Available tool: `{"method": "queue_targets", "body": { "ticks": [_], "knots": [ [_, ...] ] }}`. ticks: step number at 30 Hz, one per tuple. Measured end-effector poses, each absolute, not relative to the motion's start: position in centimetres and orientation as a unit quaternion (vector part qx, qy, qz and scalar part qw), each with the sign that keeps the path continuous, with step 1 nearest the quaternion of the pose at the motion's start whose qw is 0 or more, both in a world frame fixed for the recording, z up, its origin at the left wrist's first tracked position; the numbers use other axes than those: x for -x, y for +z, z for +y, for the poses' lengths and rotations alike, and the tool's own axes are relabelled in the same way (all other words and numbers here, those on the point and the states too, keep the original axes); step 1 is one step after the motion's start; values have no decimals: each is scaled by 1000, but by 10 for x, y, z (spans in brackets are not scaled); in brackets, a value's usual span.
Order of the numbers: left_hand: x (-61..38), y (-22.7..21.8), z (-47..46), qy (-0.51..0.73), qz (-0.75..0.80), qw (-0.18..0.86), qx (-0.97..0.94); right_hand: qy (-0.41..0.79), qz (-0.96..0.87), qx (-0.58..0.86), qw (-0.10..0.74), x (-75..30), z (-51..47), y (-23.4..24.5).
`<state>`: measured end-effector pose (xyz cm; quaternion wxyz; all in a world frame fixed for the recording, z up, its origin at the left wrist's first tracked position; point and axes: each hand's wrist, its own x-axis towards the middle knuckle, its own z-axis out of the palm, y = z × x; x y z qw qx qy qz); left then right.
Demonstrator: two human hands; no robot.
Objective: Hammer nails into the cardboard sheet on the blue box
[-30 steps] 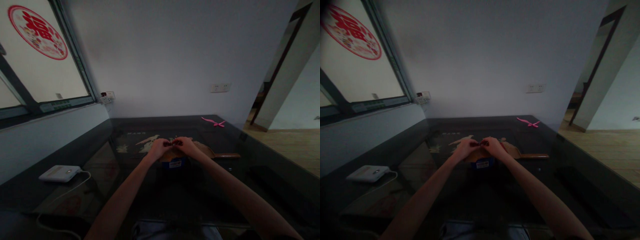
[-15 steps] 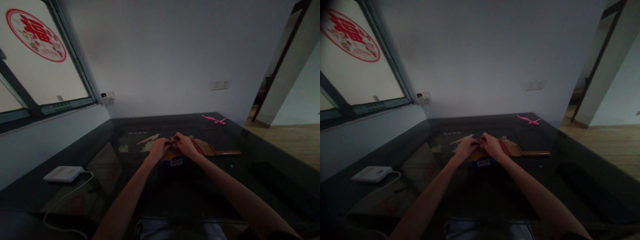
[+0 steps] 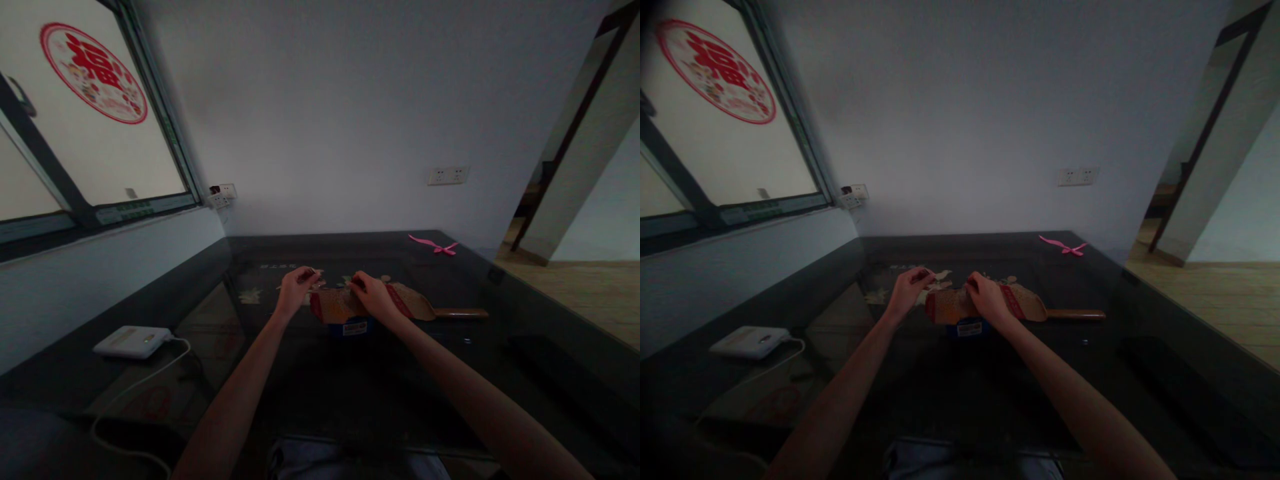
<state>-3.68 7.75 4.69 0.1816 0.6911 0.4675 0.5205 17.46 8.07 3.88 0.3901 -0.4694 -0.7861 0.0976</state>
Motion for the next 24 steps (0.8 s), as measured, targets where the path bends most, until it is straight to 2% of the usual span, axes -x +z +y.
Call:
{"method": "queue_targets", "body": {
  "ticks": [3, 5, 7, 10, 13, 24],
  "knots": [
    [90, 35, 74, 447, 529, 55, -719, 102, -785, 463, 398, -175, 82, 38],
    [125, 22, 70, 347, 570, -29, -744, 107, -785, 456, 406, -175, 83, 36],
    [151, 8, 66, 244, 605, -69, -755, 110, -783, 451, 412, -175, 85, 34],
    [168, -7, 65, 152, 625, -72, -762, 112, -783, 447, 417, -175, 85, 34],
    [168, -15, 69, 121, 624, -63, -769, 117, -785, 438, 421, -175, 84, 36],
    [173, -19, 71, 168, 607, -11, -777, 140, -781, 397, 461, -170, 66, 46]
  ]
}}
